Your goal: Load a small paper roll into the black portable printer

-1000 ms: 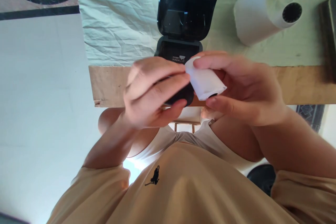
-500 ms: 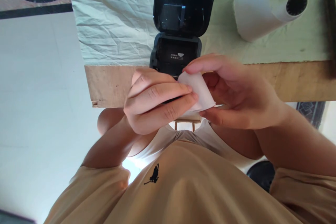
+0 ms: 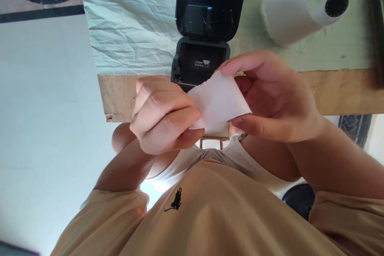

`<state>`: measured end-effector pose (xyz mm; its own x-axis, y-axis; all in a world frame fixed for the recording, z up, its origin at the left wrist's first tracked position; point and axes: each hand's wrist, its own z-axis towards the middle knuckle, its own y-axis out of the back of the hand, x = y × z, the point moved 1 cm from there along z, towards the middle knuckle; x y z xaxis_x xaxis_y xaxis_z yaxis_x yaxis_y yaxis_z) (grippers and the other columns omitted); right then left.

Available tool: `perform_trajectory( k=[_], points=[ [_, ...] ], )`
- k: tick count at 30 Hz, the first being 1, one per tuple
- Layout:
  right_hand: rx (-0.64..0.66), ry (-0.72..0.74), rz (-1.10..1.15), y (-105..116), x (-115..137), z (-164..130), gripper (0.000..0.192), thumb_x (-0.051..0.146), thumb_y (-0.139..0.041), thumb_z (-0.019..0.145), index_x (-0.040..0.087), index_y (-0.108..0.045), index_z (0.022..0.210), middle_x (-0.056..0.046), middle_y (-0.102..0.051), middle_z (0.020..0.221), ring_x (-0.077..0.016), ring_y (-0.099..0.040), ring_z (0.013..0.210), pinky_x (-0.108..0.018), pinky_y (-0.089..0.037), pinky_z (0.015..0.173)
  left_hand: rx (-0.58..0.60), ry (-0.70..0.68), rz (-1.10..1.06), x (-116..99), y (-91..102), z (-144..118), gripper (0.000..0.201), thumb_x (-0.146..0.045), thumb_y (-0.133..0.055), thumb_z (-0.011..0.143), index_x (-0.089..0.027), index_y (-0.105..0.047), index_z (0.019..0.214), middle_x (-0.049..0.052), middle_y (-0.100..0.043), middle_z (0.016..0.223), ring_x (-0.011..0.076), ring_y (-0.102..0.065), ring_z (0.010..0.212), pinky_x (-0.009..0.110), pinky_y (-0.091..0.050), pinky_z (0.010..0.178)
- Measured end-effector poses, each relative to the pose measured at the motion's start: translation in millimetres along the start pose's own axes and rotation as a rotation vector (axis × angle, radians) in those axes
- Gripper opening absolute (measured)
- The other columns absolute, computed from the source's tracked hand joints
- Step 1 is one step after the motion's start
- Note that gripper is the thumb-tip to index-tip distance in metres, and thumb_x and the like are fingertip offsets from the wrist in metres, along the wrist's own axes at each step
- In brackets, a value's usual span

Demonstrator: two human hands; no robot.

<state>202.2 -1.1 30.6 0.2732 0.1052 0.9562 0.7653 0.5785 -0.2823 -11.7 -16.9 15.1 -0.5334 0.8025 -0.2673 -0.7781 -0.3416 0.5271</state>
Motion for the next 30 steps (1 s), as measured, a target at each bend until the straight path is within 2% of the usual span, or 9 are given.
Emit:
perform_trajectory(
  k=[4,6,10,12,20,25,28,30],
  points=[
    [-0.003,-0.002,-0.030,1.2,0.3,-0.2,0.048,0.013,-0.077,0.082,0.019,-0.052,0.123,0.002,-0.061,0.106,-0.0059,-0.064,0.089,-0.020,-0.055,0.073,0.064,0.101,0.009,0.9,1.1,-1.4,0.014,-0.023,-0.054,0.096,-0.022,-0.057,0.082,-0.001,-0.058,0.076,0.0136,-0.062,0.073,0.038,-0.052,0.070],
    [0.014,0.005,-0.050,2.0,-0.1,-0.9,0.047,0.013,-0.078,0.080,0.020,-0.054,0.120,0.001,-0.062,0.107,-0.0063,-0.063,0.090,-0.019,-0.056,0.074,0.039,0.062,-0.010,2.2,1.1,-1.5,0.018,-0.025,-0.052,0.097,-0.021,-0.058,0.081,-0.001,-0.056,0.074,0.0126,-0.060,0.073,0.036,-0.052,0.068],
    [0.054,0.059,-0.042,3.3,-2.4,-1.1,0.051,0.008,-0.078,0.076,0.018,-0.057,0.121,-0.001,-0.065,0.107,-0.0067,-0.064,0.090,-0.017,-0.056,0.074,0.050,0.010,-0.043,4.2,1.8,-1.1,0.011,-0.011,-0.053,0.088,-0.020,-0.059,0.083,0.001,-0.056,0.078,0.0146,-0.061,0.076,0.036,-0.051,0.066],
    [0.045,0.099,-0.050,4.0,-3.3,-0.4,0.049,0.008,-0.077,0.076,0.017,-0.059,0.121,-0.001,-0.068,0.104,-0.0070,-0.065,0.090,-0.017,-0.056,0.074,0.069,0.013,-0.047,4.1,2.9,-1.0,0.011,-0.011,-0.053,0.086,-0.020,-0.059,0.084,0.001,-0.055,0.077,0.0154,-0.061,0.077,0.037,-0.051,0.067],
    [0.025,0.093,-0.174,7.9,-1.4,1.2,0.044,0.025,-0.083,0.079,0.028,-0.066,0.119,0.001,-0.068,0.105,-0.0112,-0.068,0.094,-0.023,-0.060,0.078,0.088,-0.017,-0.064,6.8,6.9,-0.4,0.011,-0.010,-0.051,0.084,-0.018,-0.059,0.085,0.001,-0.054,0.079,0.0154,-0.059,0.075,0.039,-0.048,0.065],
    [-0.022,0.146,-0.224,6.7,-1.6,3.2,0.037,0.027,-0.082,0.080,0.027,-0.068,0.114,0.002,-0.069,0.108,-0.0120,-0.068,0.103,-0.023,-0.058,0.079,0.080,-0.014,-0.052,7.4,6.5,-2.2,0.010,-0.012,-0.053,0.085,-0.019,-0.060,0.085,0.000,-0.054,0.078,0.0144,-0.060,0.075,0.038,-0.048,0.066],
    [-0.042,0.195,-0.188,6.4,-4.2,3.5,0.043,0.023,-0.084,0.077,0.023,-0.066,0.116,0.001,-0.069,0.109,-0.0126,-0.066,0.106,-0.023,-0.056,0.078,0.068,-0.008,-0.039,5.7,5.9,-2.2,0.012,-0.011,-0.053,0.086,-0.019,-0.060,0.084,-0.001,-0.054,0.078,0.0138,-0.061,0.075,0.038,-0.047,0.067],
    [-0.040,0.198,-0.144,6.7,-6.3,2.9,0.048,0.020,-0.085,0.074,0.020,-0.065,0.118,0.000,-0.068,0.100,-0.0130,-0.065,0.103,-0.023,-0.055,0.075,0.069,0.004,-0.034,4.2,6.1,-1.5,0.013,-0.010,-0.053,0.085,-0.020,-0.060,0.083,-0.001,-0.054,0.078,0.0136,-0.060,0.075,0.038,-0.047,0.066]
  ],
)
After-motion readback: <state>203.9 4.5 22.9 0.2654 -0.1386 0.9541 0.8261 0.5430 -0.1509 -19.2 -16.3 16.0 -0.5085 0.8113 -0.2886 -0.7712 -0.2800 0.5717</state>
